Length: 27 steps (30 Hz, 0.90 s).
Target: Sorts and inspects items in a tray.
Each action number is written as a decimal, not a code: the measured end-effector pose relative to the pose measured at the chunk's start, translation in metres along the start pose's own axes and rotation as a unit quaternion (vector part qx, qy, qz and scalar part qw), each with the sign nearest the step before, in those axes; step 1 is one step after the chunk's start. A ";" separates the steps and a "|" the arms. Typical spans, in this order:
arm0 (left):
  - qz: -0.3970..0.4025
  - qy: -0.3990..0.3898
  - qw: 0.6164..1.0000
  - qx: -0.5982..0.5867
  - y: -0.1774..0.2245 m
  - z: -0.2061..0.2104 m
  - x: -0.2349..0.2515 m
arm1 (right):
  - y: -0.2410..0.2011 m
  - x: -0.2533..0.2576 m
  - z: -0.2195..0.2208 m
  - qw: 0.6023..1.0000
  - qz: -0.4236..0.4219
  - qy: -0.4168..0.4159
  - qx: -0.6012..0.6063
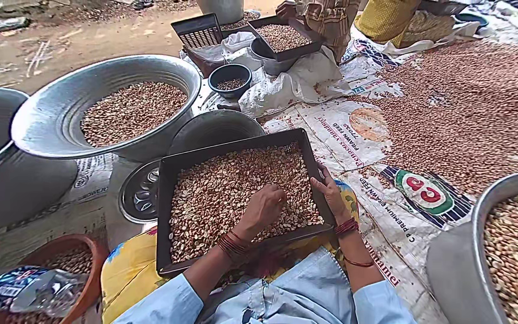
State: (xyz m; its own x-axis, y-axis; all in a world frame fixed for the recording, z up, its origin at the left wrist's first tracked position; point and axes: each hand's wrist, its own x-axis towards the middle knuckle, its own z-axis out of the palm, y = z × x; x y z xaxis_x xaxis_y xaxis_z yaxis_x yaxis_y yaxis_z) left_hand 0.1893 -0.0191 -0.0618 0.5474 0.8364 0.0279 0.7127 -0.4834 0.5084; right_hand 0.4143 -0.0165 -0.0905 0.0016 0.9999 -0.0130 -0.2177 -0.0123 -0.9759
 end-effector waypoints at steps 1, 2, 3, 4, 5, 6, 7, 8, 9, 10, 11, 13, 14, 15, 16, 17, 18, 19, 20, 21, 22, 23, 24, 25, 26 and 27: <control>-0.024 0.016 0.999 -0.046 -0.004 -0.007 0.001 | 0.001 -0.001 -0.001 0.999 -0.023 0.014 -0.020; -0.054 0.030 0.995 -0.081 -0.007 -0.016 0.002 | 0.001 -0.002 -0.001 0.997 -0.044 0.036 -0.053; -0.079 0.047 0.991 -0.102 -0.010 -0.024 0.003 | 0.001 -0.005 -0.002 0.990 -0.065 0.064 -0.104; -0.093 0.065 0.988 -0.108 -0.013 -0.029 0.005 | 0.001 -0.007 -0.003 0.977 -0.090 0.096 -0.168; -0.098 0.072 0.988 -0.100 -0.014 -0.034 0.006 | 0.000 -0.010 -0.002 0.957 -0.125 0.124 -0.231; -0.097 0.068 0.990 -0.082 -0.013 -0.035 0.009 | -0.002 -0.012 -0.002 0.933 -0.166 0.146 -0.284; -0.091 0.058 0.992 -0.061 -0.012 -0.035 0.011 | -0.005 -0.014 0.000 0.906 -0.208 0.162 -0.331; -0.078 0.047 0.995 -0.043 -0.010 -0.032 0.014 | -0.009 -0.016 0.004 0.878 -0.242 0.170 -0.376; -0.063 0.039 0.997 -0.026 -0.009 -0.027 0.017 | -0.014 -0.017 0.009 0.848 -0.272 0.173 -0.420; -0.052 0.029 0.998 -0.009 -0.007 -0.021 0.019 | -0.019 -0.018 0.015 0.824 -0.293 0.165 -0.456; -0.049 0.015 0.999 0.009 -0.005 -0.015 0.023 | -0.023 -0.018 0.021 0.804 -0.304 0.143 -0.491; -0.059 -0.023 0.997 0.044 -0.002 -0.008 0.028 | -0.027 -0.013 0.032 0.777 -0.293 0.073 -0.553; -0.061 -0.029 0.996 0.050 -0.001 -0.007 0.030 | -0.028 -0.009 0.037 0.767 -0.273 0.031 -0.580; -0.058 -0.022 0.997 0.044 -0.003 -0.008 0.030 | -0.030 -0.005 0.041 0.757 -0.246 -0.008 -0.605; -0.058 -0.008 0.998 0.021 -0.006 -0.012 0.030 | -0.032 0.000 0.045 0.746 -0.215 -0.041 -0.629; -0.062 0.018 0.998 -0.018 -0.011 -0.017 0.029 | -0.035 0.005 0.049 0.738 -0.180 -0.070 -0.647; -0.077 0.047 0.993 -0.072 -0.018 -0.022 0.027 | -0.037 0.010 0.051 0.731 -0.148 -0.094 -0.660; -0.100 0.069 0.984 -0.133 -0.025 -0.029 0.026 | -0.038 0.014 0.053 0.722 -0.125 -0.111 -0.672; -0.126 0.078 0.971 -0.188 -0.031 -0.037 0.023 | -0.039 0.017 0.055 0.712 -0.108 -0.122 -0.683; -0.145 0.081 0.961 -0.222 -0.034 -0.044 0.020 | -0.038 0.018 0.057 0.704 -0.098 -0.129 -0.691; -0.155 0.074 0.960 -0.222 -0.037 -0.048 0.017 | -0.037 0.020 0.059 0.699 -0.087 -0.134 -0.697; -0.158 0.052 0.966 -0.196 -0.037 -0.050 0.015 | -0.036 0.021 0.060 0.695 -0.080 -0.136 -0.701; -0.152 0.028 0.976 -0.155 -0.035 -0.050 0.014 | -0.035 0.022 0.060 0.691 -0.074 -0.136 -0.706; -0.140 0.009 0.984 -0.106 -0.031 -0.047 0.013 | -0.035 0.022 0.060 0.690 -0.072 -0.135 -0.708; -0.126 -0.002 0.990 -0.061 -0.026 -0.043 0.012 | -0.035 0.022 0.060 0.690 -0.071 -0.135 -0.708; -0.116 -0.009 0.993 -0.025 -0.022 -0.037 0.012 | -0.036 0.022 0.060 0.690 -0.068 -0.137 -0.707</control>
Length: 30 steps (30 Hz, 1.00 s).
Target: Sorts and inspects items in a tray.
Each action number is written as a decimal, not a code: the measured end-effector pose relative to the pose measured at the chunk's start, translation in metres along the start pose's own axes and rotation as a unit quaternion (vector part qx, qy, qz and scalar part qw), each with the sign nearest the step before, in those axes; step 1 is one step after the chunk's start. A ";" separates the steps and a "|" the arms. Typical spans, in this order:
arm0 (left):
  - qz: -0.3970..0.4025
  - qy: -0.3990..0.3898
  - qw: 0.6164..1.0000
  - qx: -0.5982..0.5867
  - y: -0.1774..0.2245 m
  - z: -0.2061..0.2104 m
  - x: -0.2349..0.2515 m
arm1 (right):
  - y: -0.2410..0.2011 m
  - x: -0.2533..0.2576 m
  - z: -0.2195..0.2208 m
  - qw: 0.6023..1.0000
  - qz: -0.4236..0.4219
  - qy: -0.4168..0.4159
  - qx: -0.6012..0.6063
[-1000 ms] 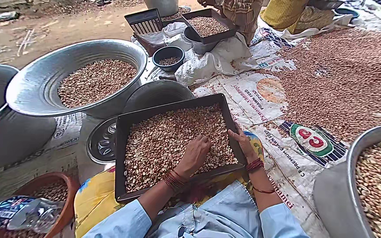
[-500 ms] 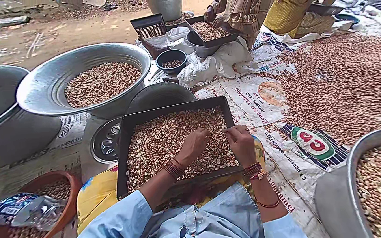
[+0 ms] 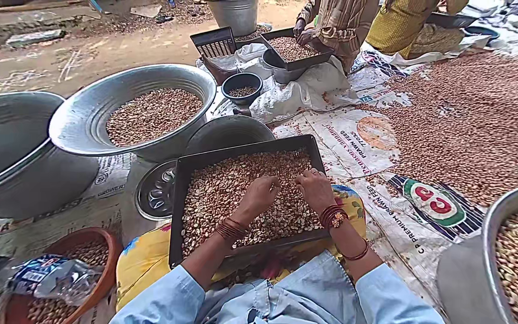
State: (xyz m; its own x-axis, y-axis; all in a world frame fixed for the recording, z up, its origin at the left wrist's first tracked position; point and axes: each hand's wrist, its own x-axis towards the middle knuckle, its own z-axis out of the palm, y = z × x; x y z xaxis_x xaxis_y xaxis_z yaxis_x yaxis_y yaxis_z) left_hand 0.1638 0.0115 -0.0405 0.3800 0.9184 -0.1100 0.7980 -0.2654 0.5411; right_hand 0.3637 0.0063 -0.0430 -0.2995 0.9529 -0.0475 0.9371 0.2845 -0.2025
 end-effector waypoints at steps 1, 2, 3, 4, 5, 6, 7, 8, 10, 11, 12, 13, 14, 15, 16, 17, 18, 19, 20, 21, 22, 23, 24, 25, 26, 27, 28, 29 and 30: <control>0.000 -0.010 1.000 0.029 0.004 0.005 0.000 | 0.000 -0.001 -0.001 1.000 -0.001 -0.004 0.000; -0.004 -0.020 0.998 0.052 0.006 0.010 0.001 | 0.001 -0.002 -0.002 1.000 -0.003 -0.008 0.001; -0.009 -0.030 0.997 0.072 0.009 0.014 0.003 | 0.002 -0.003 -0.002 1.000 -0.005 -0.009 0.003; -0.012 -0.041 0.995 0.090 0.011 0.017 0.004 | 0.002 -0.004 -0.002 1.000 -0.006 -0.011 0.004; -0.011 -0.044 0.994 0.101 0.012 0.020 0.005 | 0.003 -0.006 -0.003 1.000 -0.005 -0.019 0.011; -0.010 -0.043 0.993 0.109 0.013 0.021 0.005 | 0.002 -0.009 -0.004 0.999 -0.003 -0.031 0.029; -0.010 -0.043 0.993 0.112 0.014 0.021 0.004 | 0.000 -0.015 -0.004 0.998 -0.007 -0.034 0.061; -0.006 -0.039 0.993 0.114 0.013 0.022 0.004 | -0.004 -0.022 -0.003 0.994 -0.020 -0.033 0.105; 0.014 -0.024 0.993 0.115 0.010 0.024 0.004 | -0.016 -0.043 0.002 0.970 -0.103 -0.011 0.222; 0.028 -0.014 0.993 0.115 0.009 0.026 0.004 | -0.023 -0.054 0.002 0.944 -0.160 -0.023 0.288; 0.041 -0.005 0.992 0.120 0.007 0.027 0.003 | -0.028 -0.063 -0.001 0.917 -0.200 -0.049 0.342; 0.053 0.002 0.991 0.124 0.006 0.030 0.003 | -0.031 -0.070 -0.006 0.901 -0.212 -0.064 0.374; 0.066 0.011 0.989 0.129 0.006 0.033 0.003 | -0.031 -0.075 -0.011 0.902 -0.200 -0.048 0.379; 0.074 0.013 0.988 0.134 0.006 0.034 0.004 | -0.026 -0.079 -0.016 0.919 -0.166 -0.006 0.357; 0.074 0.007 0.988 0.138 0.007 0.035 0.005 | -0.020 -0.080 -0.019 0.941 -0.119 0.042 0.315; 0.068 -0.004 0.988 0.141 0.009 0.034 0.005 | -0.013 -0.079 -0.022 0.960 -0.068 0.080 0.259; 0.059 -0.017 0.988 0.144 0.011 0.033 0.006 | -0.007 -0.078 -0.024 0.975 -0.019 0.094 0.199; 0.050 -0.028 0.988 0.142 0.012 0.031 0.007 | -0.002 -0.077 -0.026 0.986 0.021 0.088 0.143; 0.039 -0.039 0.990 0.130 0.013 0.028 0.008 | 0.001 -0.077 -0.027 0.992 0.049 0.063 0.100; 0.032 -0.053 0.993 0.103 0.012 0.022 0.008 | 0.003 -0.076 -0.027 0.995 0.060 0.032 0.076; 0.038 -0.065 0.995 0.062 0.009 0.015 0.006 | 0.003 -0.077 -0.025 0.996 0.061 0.003 0.066; 0.060 -0.084 0.995 0.012 0.005 0.006 0.001 | 0.004 -0.077 -0.021 0.997 0.049 -0.010 0.061; 0.094 -0.124 0.987 -0.045 -0.001 -0.005 -0.006 | 0.005 -0.079 -0.016 0.998 0.033 -0.008 0.048; 0.141 -0.185 0.966 -0.113 -0.010 -0.017 -0.015 | 0.007 -0.080 -0.009 0.999 0.016 0.002 0.033; 0.187 -0.264 0.928 -0.186 -0.018 -0.029 -0.024 | 0.009 -0.081 -0.004 1.000 0.000 0.012 0.019; 0.223 -0.334 0.884 -0.239 -0.024 -0.038 -0.034 | 0.010 -0.082 0.002 1.000 -0.014 0.022 0.007; 0.255 -0.367 0.858 -0.256 -0.028 -0.045 -0.043 | 0.011 -0.082 0.006 0.999 -0.024 0.031 -0.004; 0.275 -0.359 0.860 -0.237 -0.030 -0.049 -0.051 | 0.010 -0.082 0.010 0.999 -0.027 0.040 -0.012; 0.277 -0.334 0.880 -0.195 -0.030 -0.052 -0.059 | 0.009 -0.082 0.014 0.998 -0.028 0.051 -0.018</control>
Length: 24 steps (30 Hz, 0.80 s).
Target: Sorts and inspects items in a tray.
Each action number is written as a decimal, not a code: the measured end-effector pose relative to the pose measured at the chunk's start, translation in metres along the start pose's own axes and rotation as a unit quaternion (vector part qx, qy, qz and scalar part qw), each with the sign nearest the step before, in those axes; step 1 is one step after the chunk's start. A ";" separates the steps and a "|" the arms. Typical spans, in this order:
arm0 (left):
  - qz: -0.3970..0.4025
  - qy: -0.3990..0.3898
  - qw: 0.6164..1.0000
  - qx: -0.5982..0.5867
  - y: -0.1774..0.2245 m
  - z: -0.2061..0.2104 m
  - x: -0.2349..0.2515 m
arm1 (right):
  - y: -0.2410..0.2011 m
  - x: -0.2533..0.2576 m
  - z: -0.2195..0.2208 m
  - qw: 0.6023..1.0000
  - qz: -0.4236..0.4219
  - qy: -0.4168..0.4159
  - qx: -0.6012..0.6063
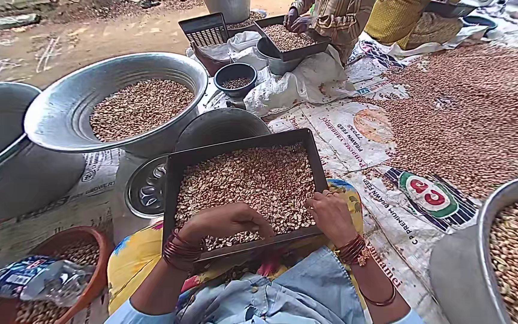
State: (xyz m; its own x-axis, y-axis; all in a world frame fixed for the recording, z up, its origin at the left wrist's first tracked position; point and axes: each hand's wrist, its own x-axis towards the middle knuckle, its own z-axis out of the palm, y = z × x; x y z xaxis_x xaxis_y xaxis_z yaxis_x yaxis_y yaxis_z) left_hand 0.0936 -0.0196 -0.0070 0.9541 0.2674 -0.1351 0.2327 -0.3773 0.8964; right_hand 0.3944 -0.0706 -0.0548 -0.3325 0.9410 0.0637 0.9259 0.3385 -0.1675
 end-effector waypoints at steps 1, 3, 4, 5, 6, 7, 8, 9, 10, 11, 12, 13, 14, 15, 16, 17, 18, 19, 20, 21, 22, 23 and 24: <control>-0.030 0.017 0.998 0.057 0.004 0.007 -0.002 | -0.001 0.000 0.004 1.000 0.001 0.011 -0.005; -0.092 0.018 0.986 0.140 0.008 0.028 0.009 | -0.003 0.000 0.012 0.999 0.003 0.041 -0.019; -0.127 0.003 0.978 0.166 0.008 0.040 0.019 | -0.004 0.000 0.016 0.998 0.003 0.056 -0.025; -0.165 -0.011 0.969 0.185 0.006 0.051 0.032 | -0.004 0.000 0.019 0.997 0.003 0.065 -0.030; -0.192 -0.008 0.962 0.195 0.004 0.060 0.044 | -0.004 0.000 0.021 0.997 0.002 0.072 -0.034; -0.211 0.010 0.958 0.193 0.002 0.064 0.055 | -0.004 0.000 0.022 0.996 0.000 0.079 -0.038; -0.221 0.040 0.956 0.188 -0.002 0.064 0.064 | -0.003 -0.001 0.023 0.996 -0.004 0.085 -0.039; -0.238 0.069 0.952 0.179 -0.004 0.059 0.069 | -0.003 -0.001 0.024 0.995 -0.007 0.091 -0.038; -0.261 0.100 0.944 0.172 -0.005 0.050 0.073 | -0.003 -0.002 0.024 0.995 -0.006 0.094 -0.035; -0.292 0.130 0.932 0.167 -0.008 0.039 0.075 | -0.004 -0.002 0.023 0.995 -0.005 0.091 -0.034; -0.315 0.167 0.918 0.174 -0.012 0.029 0.075 | -0.004 -0.002 0.022 0.996 -0.003 0.087 -0.034; -0.336 0.201 0.902 0.182 -0.014 0.019 0.073 | -0.004 -0.001 0.021 0.996 -0.001 0.082 -0.034; -0.355 0.234 0.884 0.192 -0.016 0.009 0.068 | -0.005 -0.001 0.020 0.997 0.001 0.077 -0.031; -0.374 0.266 0.864 0.205 -0.017 0.002 0.062 | -0.005 -0.001 0.020 0.997 0.004 0.072 -0.030; -0.392 0.299 0.842 0.220 -0.018 -0.002 0.055 | -0.005 -0.001 0.019 0.997 0.004 0.070 -0.032; -0.403 0.334 0.818 0.238 -0.019 -0.004 0.049 | -0.006 0.000 0.019 0.997 0.006 0.068 -0.030; -0.405 0.368 0.795 0.262 -0.022 -0.002 0.045 | -0.006 0.000 0.020 0.997 0.009 0.067 -0.027; -0.397 0.392 0.781 0.280 -0.022 0.001 0.042 | -0.006 0.000 0.020 0.997 0.011 0.067 -0.025; -0.363 0.414 0.781 0.295 -0.022 0.008 0.041 | -0.007 0.000 0.021 0.997 0.013 0.071 -0.024; -0.313 0.425 0.796 0.295 -0.022 0.018 0.042 | -0.007 0.001 0.022 0.997 0.016 0.070 -0.022; -0.263 0.421 0.821 0.282 -0.022 0.028 0.045 | -0.007 0.001 0.022 0.997 0.017 0.069 -0.022; -0.227 0.403 0.848 0.260 -0.021 0.039 0.052 | -0.007 0.001 0.022 0.997 0.019 0.066 -0.021; -0.200 0.380 0.869 0.244 -0.020 0.050 0.059 | -0.008 0.002 0.022 0.998 0.019 0.064 -0.020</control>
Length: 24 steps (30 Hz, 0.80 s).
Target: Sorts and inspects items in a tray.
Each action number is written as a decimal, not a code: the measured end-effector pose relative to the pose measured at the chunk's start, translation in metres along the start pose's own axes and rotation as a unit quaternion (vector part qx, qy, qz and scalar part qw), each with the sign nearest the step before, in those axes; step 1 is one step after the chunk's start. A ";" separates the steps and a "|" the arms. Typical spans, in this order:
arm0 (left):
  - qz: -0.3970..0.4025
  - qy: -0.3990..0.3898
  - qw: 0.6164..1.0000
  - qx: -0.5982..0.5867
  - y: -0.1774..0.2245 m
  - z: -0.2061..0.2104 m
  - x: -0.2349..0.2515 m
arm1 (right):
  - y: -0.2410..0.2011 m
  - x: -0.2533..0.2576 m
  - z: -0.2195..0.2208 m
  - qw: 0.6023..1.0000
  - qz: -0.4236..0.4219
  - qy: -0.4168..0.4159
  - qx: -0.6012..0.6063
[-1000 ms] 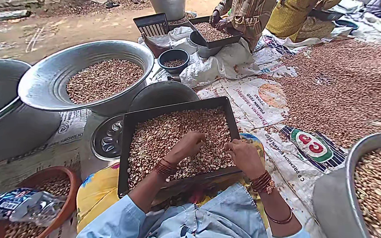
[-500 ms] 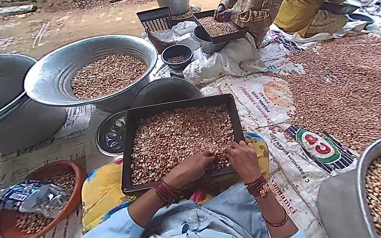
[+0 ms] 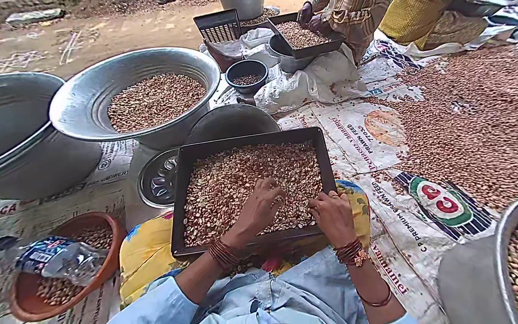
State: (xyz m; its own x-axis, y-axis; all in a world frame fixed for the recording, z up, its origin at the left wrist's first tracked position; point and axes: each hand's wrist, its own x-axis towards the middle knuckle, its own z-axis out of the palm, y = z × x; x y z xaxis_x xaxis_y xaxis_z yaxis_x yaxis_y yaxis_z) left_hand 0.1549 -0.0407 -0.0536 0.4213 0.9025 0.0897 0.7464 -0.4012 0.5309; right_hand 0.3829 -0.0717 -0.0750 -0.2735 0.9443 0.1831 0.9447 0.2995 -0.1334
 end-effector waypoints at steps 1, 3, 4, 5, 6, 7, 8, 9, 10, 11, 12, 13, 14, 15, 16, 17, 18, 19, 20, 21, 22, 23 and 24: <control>0.022 -0.020 1.000 -0.010 0.007 0.010 -0.002 | 0.000 0.000 0.000 1.000 0.001 -0.001 0.000; 0.055 -0.045 0.997 0.000 0.014 0.028 -0.002 | -0.001 0.001 -0.002 1.000 0.008 -0.011 0.003; 0.064 -0.055 0.996 0.014 0.016 0.036 -0.001 | -0.001 0.001 -0.003 1.000 0.011 -0.017 -0.001; 0.070 -0.066 0.995 0.028 0.018 0.042 0.000 | -0.001 0.000 -0.003 1.000 0.011 -0.015 -0.005; 0.077 -0.075 0.994 0.037 0.018 0.046 0.001 | -0.001 -0.001 -0.003 1.000 0.010 -0.013 -0.009; 0.079 -0.080 0.993 0.034 0.018 0.046 0.002 | -0.001 -0.002 -0.002 1.000 0.006 -0.007 -0.010; 0.075 -0.079 0.994 0.013 0.016 0.044 0.003 | -0.001 -0.001 -0.002 1.000 0.005 -0.005 -0.010; 0.063 -0.067 0.996 -0.022 0.012 0.038 0.004 | -0.001 -0.001 -0.002 1.000 0.007 -0.006 -0.006; 0.033 -0.061 0.995 -0.066 0.007 0.029 0.005 | -0.001 -0.001 -0.002 1.000 0.008 -0.006 -0.003; 0.000 -0.050 0.992 -0.118 0.000 0.020 0.006 | -0.001 -0.001 -0.001 1.000 0.009 -0.003 0.000; -0.031 -0.033 0.983 -0.179 -0.010 0.011 0.007 | 0.000 -0.002 0.000 1.000 0.005 0.011 0.000; -0.061 -0.019 0.966 -0.250 -0.019 0.003 0.007 | 0.000 -0.002 0.002 1.000 0.001 0.029 0.000; -0.079 -0.009 0.943 -0.323 -0.027 -0.003 0.007 | 0.001 -0.002 0.004 0.999 -0.003 0.052 -0.001; -0.087 -0.009 0.919 -0.385 -0.032 -0.007 0.006 | 0.001 -0.002 0.007 0.997 -0.005 0.073 -0.002; -0.090 -0.018 0.904 -0.417 -0.036 -0.010 0.004 | 0.002 -0.002 0.009 0.996 -0.005 0.091 -0.001; -0.093 -0.028 0.905 -0.415 -0.036 -0.012 0.003 | 0.002 -0.002 0.010 0.994 -0.005 0.106 0.002; -0.095 -0.036 0.924 -0.368 -0.035 -0.012 0.002 | 0.002 -0.002 0.011 0.993 -0.005 0.115 0.007; -0.092 -0.041 0.954 -0.284 -0.031 -0.010 0.001 | 0.002 -0.002 0.010 0.993 -0.004 0.120 0.014; -0.080 -0.040 0.980 -0.178 -0.027 -0.006 0.001 | 0.003 -0.003 0.009 0.992 -0.002 0.125 0.022; -0.071 -0.047 0.992 -0.088 -0.021 -0.003 0.001 | 0.003 -0.003 0.008 0.991 0.002 0.130 0.031; -0.069 -0.061 0.995 -0.029 -0.016 0.002 0.001 | 0.003 -0.004 0.006 0.990 0.005 0.132 0.041; -0.075 -0.082 0.994 0.005 -0.012 0.005 0.002 | 0.002 -0.004 0.002 0.990 0.010 0.130 0.053; -0.078 -0.096 0.992 0.027 -0.009 0.008 0.002 | 0.001 -0.005 -0.001 0.990 0.017 0.123 0.065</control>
State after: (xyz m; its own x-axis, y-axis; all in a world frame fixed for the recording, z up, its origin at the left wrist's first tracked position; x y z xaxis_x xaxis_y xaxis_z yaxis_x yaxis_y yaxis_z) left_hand 0.1531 -0.0365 -0.0655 0.3840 0.9103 -0.1548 0.8348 -0.2706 0.4794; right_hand 0.3853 -0.0766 -0.0746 -0.1745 0.8972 0.4057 0.9169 0.2983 -0.2653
